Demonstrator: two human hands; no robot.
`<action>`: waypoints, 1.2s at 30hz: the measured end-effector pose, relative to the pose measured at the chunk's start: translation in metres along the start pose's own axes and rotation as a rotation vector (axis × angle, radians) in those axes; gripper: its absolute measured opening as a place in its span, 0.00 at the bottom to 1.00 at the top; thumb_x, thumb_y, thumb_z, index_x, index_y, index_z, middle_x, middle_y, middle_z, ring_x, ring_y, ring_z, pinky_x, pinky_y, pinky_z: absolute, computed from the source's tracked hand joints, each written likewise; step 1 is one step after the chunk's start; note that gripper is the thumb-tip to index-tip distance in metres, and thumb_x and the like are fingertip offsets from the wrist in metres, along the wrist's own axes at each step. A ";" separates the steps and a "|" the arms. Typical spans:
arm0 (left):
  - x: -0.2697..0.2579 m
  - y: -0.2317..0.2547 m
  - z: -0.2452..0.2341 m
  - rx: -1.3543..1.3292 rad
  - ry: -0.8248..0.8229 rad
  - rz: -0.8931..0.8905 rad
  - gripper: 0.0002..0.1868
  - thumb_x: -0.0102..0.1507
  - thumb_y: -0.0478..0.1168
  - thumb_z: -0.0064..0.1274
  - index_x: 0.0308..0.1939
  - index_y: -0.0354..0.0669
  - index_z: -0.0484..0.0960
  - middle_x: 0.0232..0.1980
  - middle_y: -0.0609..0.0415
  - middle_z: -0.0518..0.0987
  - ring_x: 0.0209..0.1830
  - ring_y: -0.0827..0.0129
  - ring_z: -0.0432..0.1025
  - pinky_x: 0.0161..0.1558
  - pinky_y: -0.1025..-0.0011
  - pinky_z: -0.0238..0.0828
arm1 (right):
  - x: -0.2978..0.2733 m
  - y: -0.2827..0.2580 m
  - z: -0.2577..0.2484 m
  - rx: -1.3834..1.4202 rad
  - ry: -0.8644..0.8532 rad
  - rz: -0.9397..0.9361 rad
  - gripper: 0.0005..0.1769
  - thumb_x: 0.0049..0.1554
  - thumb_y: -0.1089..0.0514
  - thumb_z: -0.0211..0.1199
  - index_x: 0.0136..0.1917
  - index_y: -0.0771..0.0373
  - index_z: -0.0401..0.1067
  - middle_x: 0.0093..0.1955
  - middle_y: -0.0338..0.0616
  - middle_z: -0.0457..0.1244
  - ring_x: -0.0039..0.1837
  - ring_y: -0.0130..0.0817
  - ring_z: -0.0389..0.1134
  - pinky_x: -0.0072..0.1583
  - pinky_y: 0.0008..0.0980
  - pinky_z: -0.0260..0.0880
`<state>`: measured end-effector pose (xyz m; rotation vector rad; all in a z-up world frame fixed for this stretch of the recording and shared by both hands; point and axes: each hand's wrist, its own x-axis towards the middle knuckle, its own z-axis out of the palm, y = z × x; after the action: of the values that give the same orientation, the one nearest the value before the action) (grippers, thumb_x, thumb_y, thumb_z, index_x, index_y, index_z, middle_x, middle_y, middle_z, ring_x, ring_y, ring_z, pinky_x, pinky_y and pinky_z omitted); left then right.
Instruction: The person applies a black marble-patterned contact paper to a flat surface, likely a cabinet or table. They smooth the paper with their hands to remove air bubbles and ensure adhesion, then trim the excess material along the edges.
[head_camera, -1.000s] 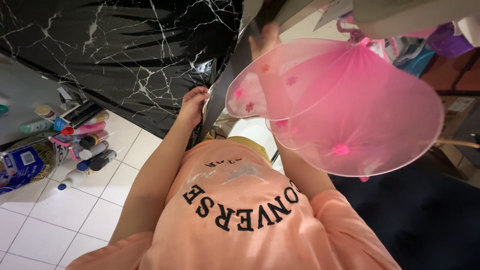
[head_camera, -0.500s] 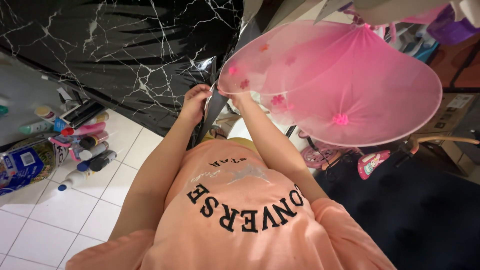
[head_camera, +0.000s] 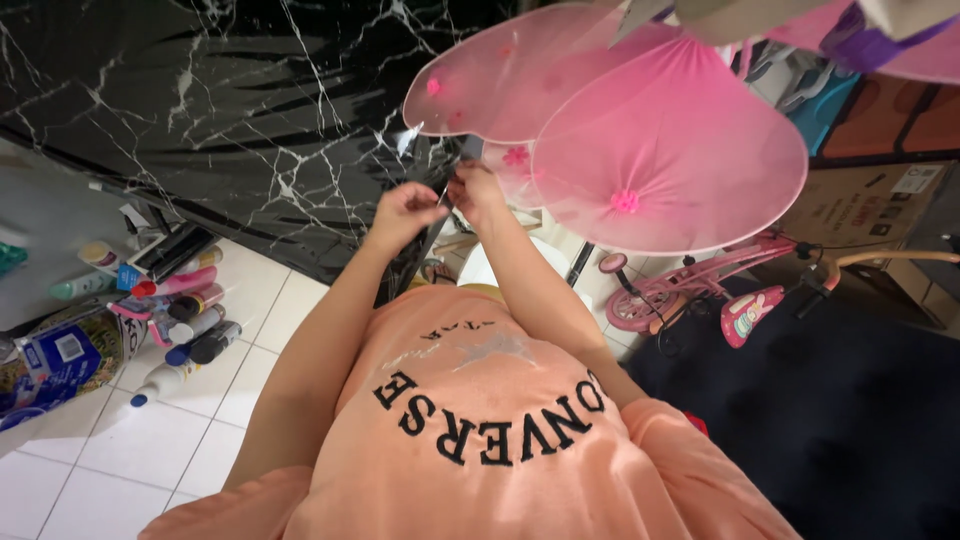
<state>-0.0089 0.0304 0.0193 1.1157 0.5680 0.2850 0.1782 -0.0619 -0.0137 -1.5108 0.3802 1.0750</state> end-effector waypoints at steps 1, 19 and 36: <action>0.001 0.013 0.001 0.170 0.010 0.013 0.12 0.59 0.34 0.70 0.43 0.39 0.83 0.38 0.56 0.81 0.35 0.77 0.73 0.41 0.77 0.72 | 0.008 -0.001 -0.003 0.058 -0.045 0.029 0.10 0.58 0.63 0.55 0.53 0.53 0.65 0.45 0.39 0.62 0.42 0.33 0.62 0.47 0.39 0.65; 0.049 0.058 -0.008 1.281 0.139 0.330 0.26 0.72 0.51 0.38 0.76 0.64 0.66 0.84 0.57 0.52 0.83 0.56 0.44 0.76 0.37 0.31 | -0.021 -0.005 0.039 0.175 -0.039 -0.108 0.13 0.63 0.58 0.48 0.56 0.63 0.71 0.47 0.42 0.67 0.46 0.34 0.69 0.48 0.36 0.70; 0.046 0.059 -0.009 1.252 0.196 0.387 0.25 0.72 0.52 0.41 0.73 0.61 0.71 0.83 0.57 0.54 0.83 0.57 0.47 0.77 0.39 0.34 | -0.050 -0.012 0.048 0.374 -0.039 -0.262 0.19 0.65 0.60 0.48 0.67 0.68 0.67 0.61 0.48 0.67 0.59 0.40 0.70 0.60 0.41 0.72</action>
<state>0.0272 0.0847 0.0569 2.4422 0.7110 0.3808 0.1415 -0.0320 0.0380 -1.1669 0.3250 0.7754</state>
